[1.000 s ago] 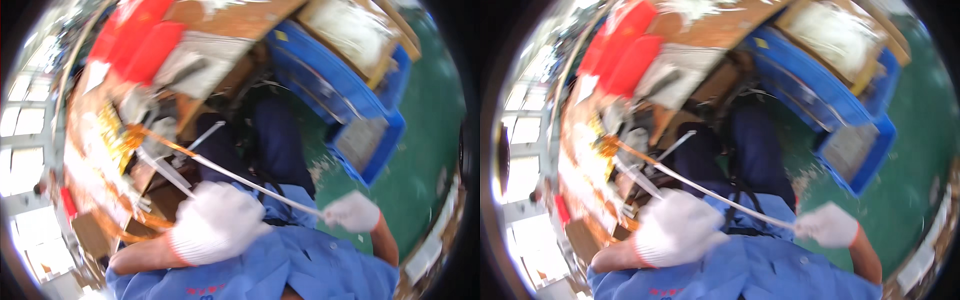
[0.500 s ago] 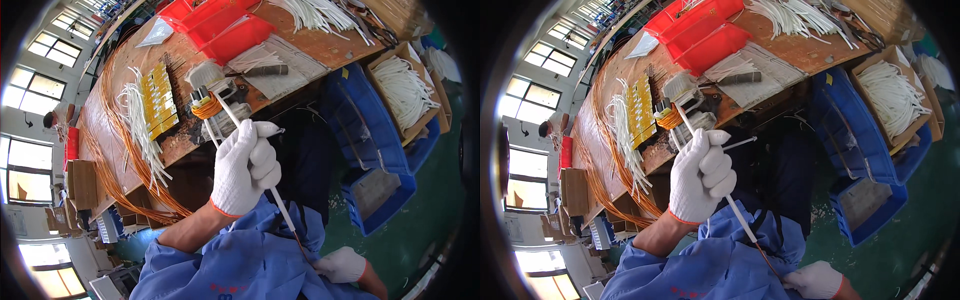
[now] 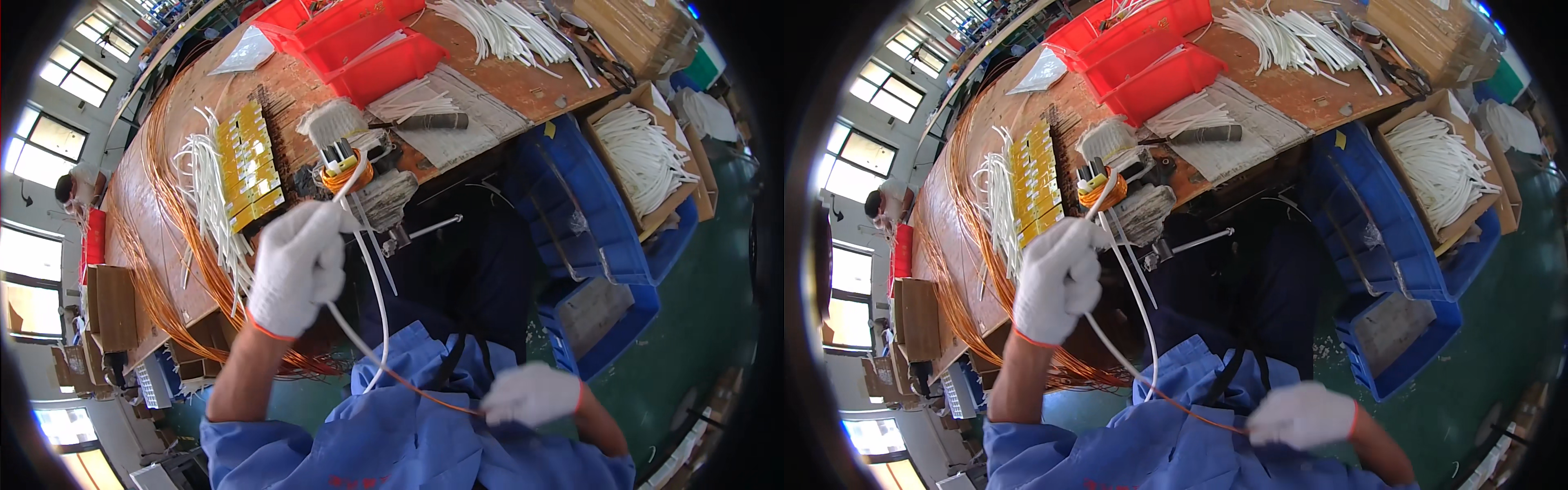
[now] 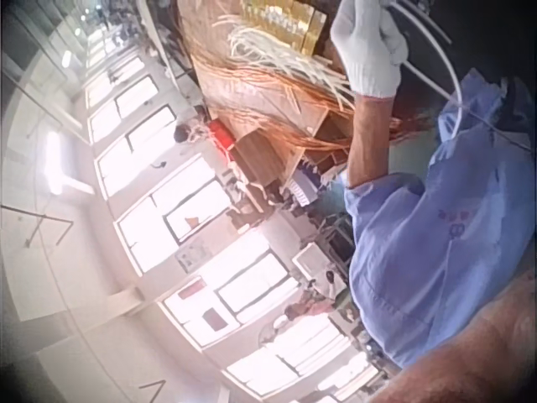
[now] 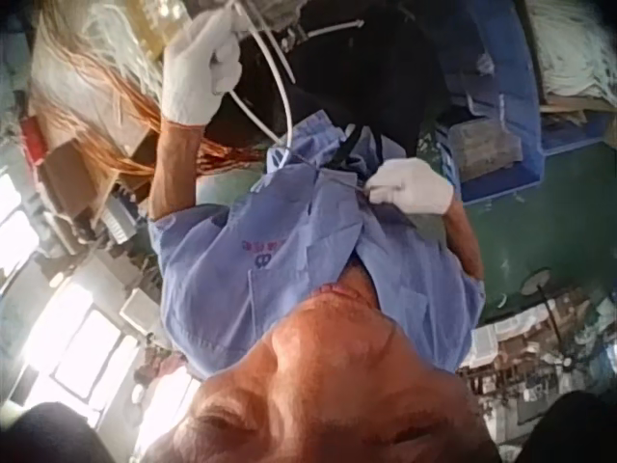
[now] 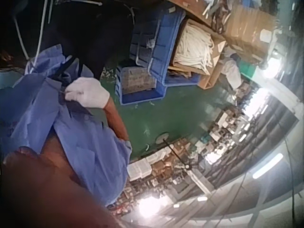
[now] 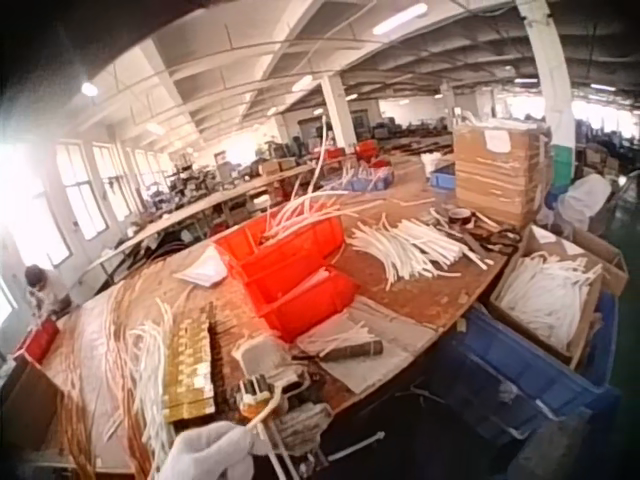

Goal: Assembling and wiring electrical coils by wrapping copper wire and adding plastic sleeves.

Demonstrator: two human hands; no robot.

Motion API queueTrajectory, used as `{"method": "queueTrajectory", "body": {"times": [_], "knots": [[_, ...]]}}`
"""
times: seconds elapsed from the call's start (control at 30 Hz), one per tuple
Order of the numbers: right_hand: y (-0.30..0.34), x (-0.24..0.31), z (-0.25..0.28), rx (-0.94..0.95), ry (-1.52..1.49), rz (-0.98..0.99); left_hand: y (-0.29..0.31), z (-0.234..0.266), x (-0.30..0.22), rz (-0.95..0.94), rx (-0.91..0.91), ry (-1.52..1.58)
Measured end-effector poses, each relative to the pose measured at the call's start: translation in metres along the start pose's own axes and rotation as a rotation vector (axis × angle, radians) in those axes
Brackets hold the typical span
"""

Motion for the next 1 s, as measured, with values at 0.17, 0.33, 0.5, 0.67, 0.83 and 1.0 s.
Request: {"method": "queueTrajectory", "body": {"times": [0.17, 0.33, 0.5, 0.67, 0.83, 1.0], "knots": [[-0.132, 0.014, 0.022, -0.168, -0.427, -0.201, -0.029, 0.024, -0.036, -0.334, 0.044, -0.71], [-0.131, 0.086, 0.024, 0.083, -1.222, -0.147, -0.04, 0.019, -0.044, -0.626, 0.198, -0.904], [-0.083, 0.024, 0.182, -0.693, -0.562, -0.224, -0.056, 0.026, -0.02, -0.545, 0.264, -1.043], [-0.109, 0.074, 0.251, -1.443, 0.982, 0.212, -0.072, 0.024, -0.011, -0.768, 0.221, -0.978], [-0.142, 0.111, 0.162, -1.031, 1.059, 0.49, -0.068, 0.024, -0.014, -0.66, 0.265, -0.991], [-0.176, 0.11, 0.154, -0.81, 0.501, 0.527, -0.072, 0.021, -0.014, -0.734, 0.292, -0.962]]}}
Point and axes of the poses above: each hand's wrist, its own y-axis away from the middle knuckle, its own z-axis out of the back of the hand, x = y × z, the point moved 6 cm from there along -y, towards the middle knuckle, and after that the axes turned 11 degrees about -z, right-handed, at the moved point
